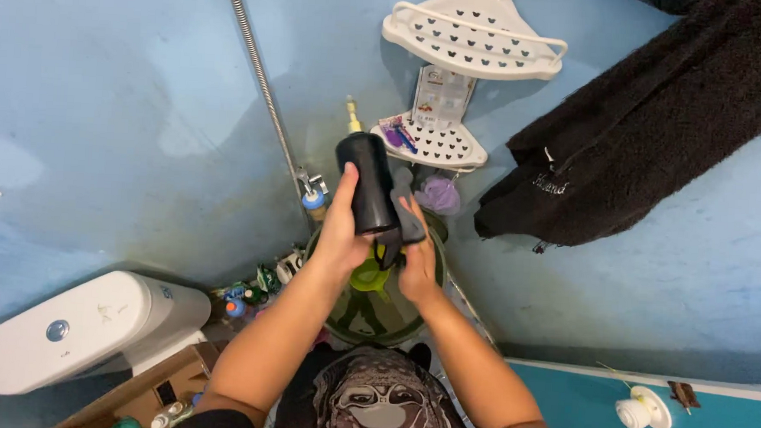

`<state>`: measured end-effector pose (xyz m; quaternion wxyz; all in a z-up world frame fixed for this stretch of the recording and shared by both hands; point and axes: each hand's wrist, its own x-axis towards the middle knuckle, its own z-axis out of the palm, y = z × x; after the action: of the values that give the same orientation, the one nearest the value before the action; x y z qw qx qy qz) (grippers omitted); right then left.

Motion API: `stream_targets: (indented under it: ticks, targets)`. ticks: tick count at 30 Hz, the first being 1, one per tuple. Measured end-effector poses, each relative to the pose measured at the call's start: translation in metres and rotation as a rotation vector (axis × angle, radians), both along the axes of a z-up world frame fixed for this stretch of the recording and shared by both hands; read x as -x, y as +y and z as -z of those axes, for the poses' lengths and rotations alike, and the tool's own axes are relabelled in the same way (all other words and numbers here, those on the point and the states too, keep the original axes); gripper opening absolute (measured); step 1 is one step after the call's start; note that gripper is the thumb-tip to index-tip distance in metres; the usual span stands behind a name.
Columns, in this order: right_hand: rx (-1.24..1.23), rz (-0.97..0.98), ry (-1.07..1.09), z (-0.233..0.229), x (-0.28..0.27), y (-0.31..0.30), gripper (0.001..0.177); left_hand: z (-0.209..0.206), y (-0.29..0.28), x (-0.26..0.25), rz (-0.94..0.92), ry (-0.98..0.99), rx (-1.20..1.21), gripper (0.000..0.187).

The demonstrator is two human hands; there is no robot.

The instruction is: The person wipes several bathroom bottles with a cloth, including a black pump bottle and a small white bottle, then places them on a corner shelf. The person also handles a pink sponge and a grey cloth during the process.

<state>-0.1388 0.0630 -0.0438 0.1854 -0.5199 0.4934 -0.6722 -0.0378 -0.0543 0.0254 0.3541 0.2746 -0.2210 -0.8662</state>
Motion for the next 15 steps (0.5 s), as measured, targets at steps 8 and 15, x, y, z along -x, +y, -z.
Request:
stream_targets:
  ticks: [8,15]
  targets:
    - [0.033,0.034,0.842,-0.077,0.035,0.009,0.071,-0.018,0.003,0.001,0.291,0.028,-0.188,0.072]
    - [-0.002,-0.091,1.092,-0.143,0.023,-0.003,0.063,-0.004,0.011,-0.004,0.320,0.116,-0.019,0.057]
